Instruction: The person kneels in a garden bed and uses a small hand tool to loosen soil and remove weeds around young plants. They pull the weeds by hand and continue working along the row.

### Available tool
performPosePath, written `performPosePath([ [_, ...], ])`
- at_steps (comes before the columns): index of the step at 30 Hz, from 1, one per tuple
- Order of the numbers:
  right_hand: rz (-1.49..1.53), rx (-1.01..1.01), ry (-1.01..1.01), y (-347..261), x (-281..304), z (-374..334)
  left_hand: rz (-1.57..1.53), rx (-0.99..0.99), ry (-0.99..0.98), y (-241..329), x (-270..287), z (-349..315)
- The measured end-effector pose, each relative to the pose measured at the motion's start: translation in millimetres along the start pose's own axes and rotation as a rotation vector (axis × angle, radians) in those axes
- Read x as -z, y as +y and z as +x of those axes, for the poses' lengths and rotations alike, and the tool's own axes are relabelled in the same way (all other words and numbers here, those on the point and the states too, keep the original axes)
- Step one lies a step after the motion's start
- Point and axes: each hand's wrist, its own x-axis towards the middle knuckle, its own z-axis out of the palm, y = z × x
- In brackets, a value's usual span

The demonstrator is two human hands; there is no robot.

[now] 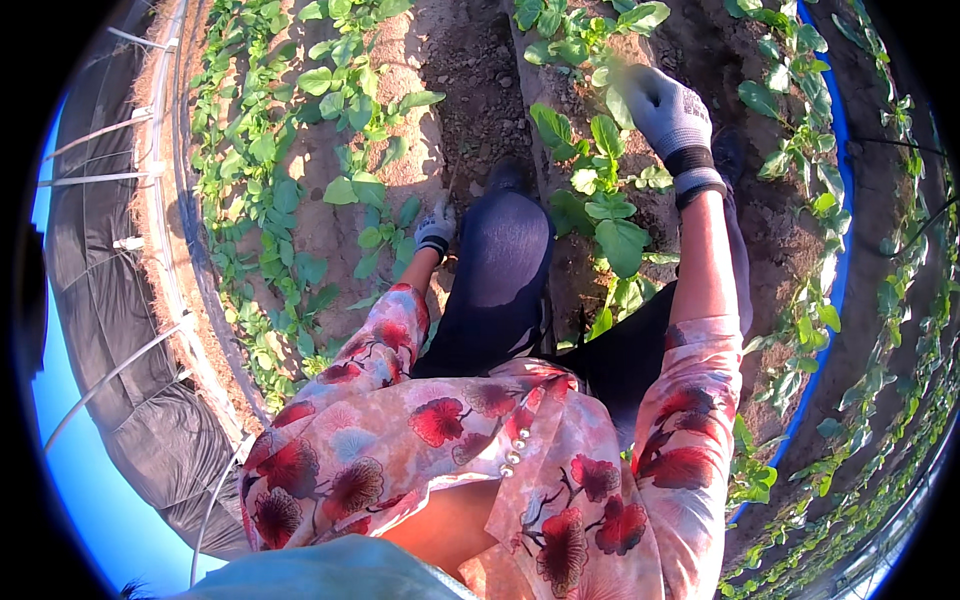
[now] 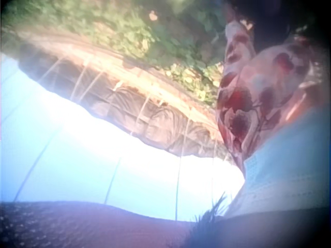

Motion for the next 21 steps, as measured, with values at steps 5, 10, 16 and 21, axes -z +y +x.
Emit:
performPosePath([
  [5, 0.032, 0.008, 0.036, 9.8, 1.8, -1.8, -0.064, -0.025, -0.034, 4.1, -5.8, -23.4],
  [10, 0.04, 0.03, 0.045, 6.3, -4.1, -0.5, -0.057, -0.064, 0.138, 0.9, 2.9, -7.9],
  [16, 0.024, 0.017, 0.035, 9.6, -0.8, -2.1, -0.028, -0.07, 0.184, 34.2, 29.5, 5.4],
  [21, 0.054, 0.029, 0.044, 4.7, -1.3, -1.2, -0.055, -0.055, 0.184, 0.2, -0.8, -16.4],
])
